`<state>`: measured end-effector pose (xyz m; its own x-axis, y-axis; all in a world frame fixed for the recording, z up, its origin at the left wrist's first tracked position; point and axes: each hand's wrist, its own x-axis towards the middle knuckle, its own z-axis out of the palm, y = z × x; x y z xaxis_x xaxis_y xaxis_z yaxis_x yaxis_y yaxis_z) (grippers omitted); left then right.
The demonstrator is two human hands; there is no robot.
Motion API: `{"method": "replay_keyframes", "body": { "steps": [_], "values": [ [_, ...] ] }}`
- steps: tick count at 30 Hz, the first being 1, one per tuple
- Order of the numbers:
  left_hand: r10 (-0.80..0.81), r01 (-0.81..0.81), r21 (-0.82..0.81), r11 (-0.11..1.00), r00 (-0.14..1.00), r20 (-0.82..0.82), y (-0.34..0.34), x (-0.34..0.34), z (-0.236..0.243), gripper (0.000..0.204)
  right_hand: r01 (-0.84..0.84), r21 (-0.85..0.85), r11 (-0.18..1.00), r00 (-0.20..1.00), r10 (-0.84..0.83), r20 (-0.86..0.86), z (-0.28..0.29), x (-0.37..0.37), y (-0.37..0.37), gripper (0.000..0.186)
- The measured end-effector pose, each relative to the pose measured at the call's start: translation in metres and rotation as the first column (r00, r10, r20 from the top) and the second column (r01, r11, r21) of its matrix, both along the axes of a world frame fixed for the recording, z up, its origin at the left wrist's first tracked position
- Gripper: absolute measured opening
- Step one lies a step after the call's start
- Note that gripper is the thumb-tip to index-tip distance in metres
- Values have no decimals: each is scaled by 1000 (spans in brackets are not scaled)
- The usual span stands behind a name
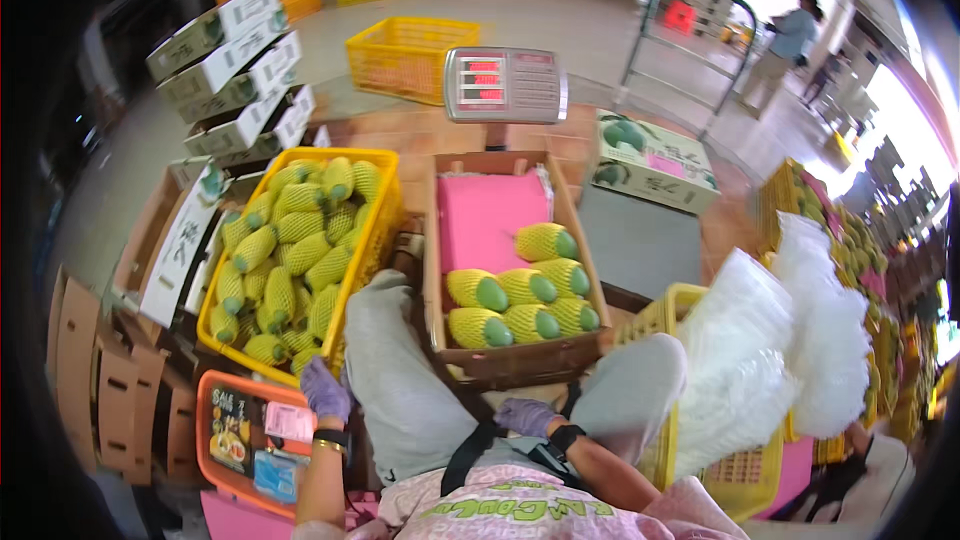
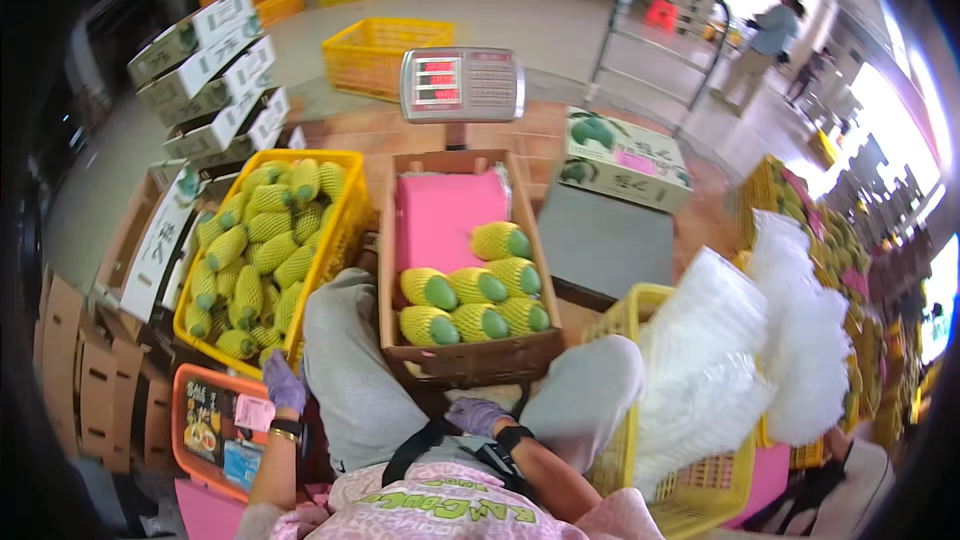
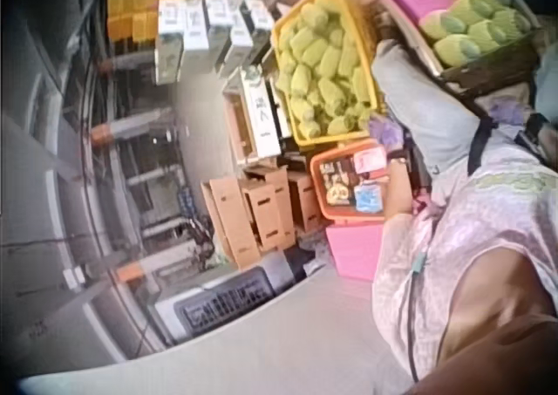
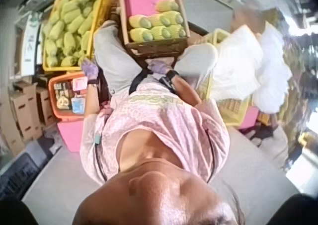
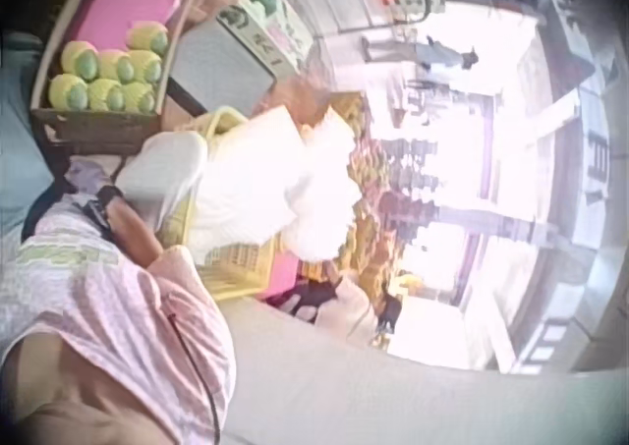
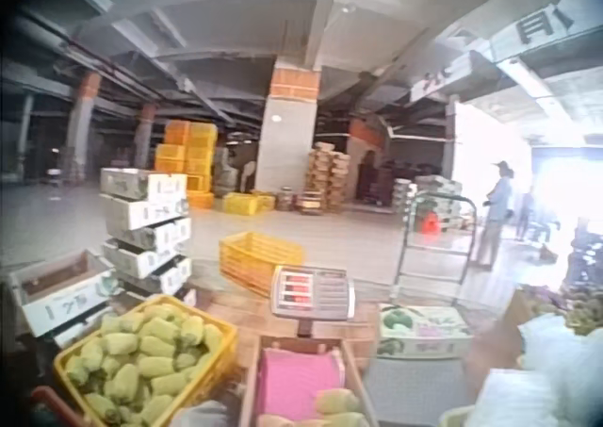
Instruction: Packing mangoes into boxes after weighing them and wrapping them in protective foam sleeves.
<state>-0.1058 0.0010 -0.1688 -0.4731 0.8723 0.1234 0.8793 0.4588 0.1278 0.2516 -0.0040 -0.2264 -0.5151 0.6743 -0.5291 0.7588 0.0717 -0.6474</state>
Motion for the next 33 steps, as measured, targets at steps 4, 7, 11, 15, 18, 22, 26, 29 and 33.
{"method": "replay_keyframes", "body": {
  "steps": [4, 7, 11, 15, 18, 22, 26, 29, 33],
  "values": [
    [-244, 203, 168, 965, 930, 274, -45, 52, 32, 37, 38, 87, 996, 998, -33, -54, 41, 0, -11, 38],
    [-283, 378, -217, 900, 885, 368, -59, 76, 40, 32, 56, 198, 979, 998, -56, -6, 73, 10, -18, 38],
    [-374, 455, -229, 860, 869, 325, -45, 88, 40, 29, 37, 484, 874, 916, -223, 333, 110, 35, -40, 36],
    [-529, 710, -383, 592, 700, 479, -55, 70, 53, 25, 151, 686, 712, 796, -499, 343, 128, 66, -72, 48],
    [-471, 814, -364, 453, 565, 678, -96, 43, 63, 33, 272, 815, 512, 721, -669, 181, 129, 79, -102, 53],
    [-773, 856, 45, 515, 442, 455, -111, 33, 33, 30, 344, 751, 564, 601, -746, 285, 114, 76, -129, 44],
    [-925, 958, -217, 187, 246, 290, -67, 35, 2, 14, 304, 775, 553, 726, -662, 188, 99, 81, -124, 28],
    [-975, 931, -315, -185, -133, 179, -49, 41, -2, 8, 299, 683, 667, 811, -554, 186, 98, 103, -120, 27],
    [-978, 950, -290, -118, -60, 201, -43, 47, 4, 8, 269, 550, 791, 907, -400, 132, 97, 121, -126, 24]
  ]
}}
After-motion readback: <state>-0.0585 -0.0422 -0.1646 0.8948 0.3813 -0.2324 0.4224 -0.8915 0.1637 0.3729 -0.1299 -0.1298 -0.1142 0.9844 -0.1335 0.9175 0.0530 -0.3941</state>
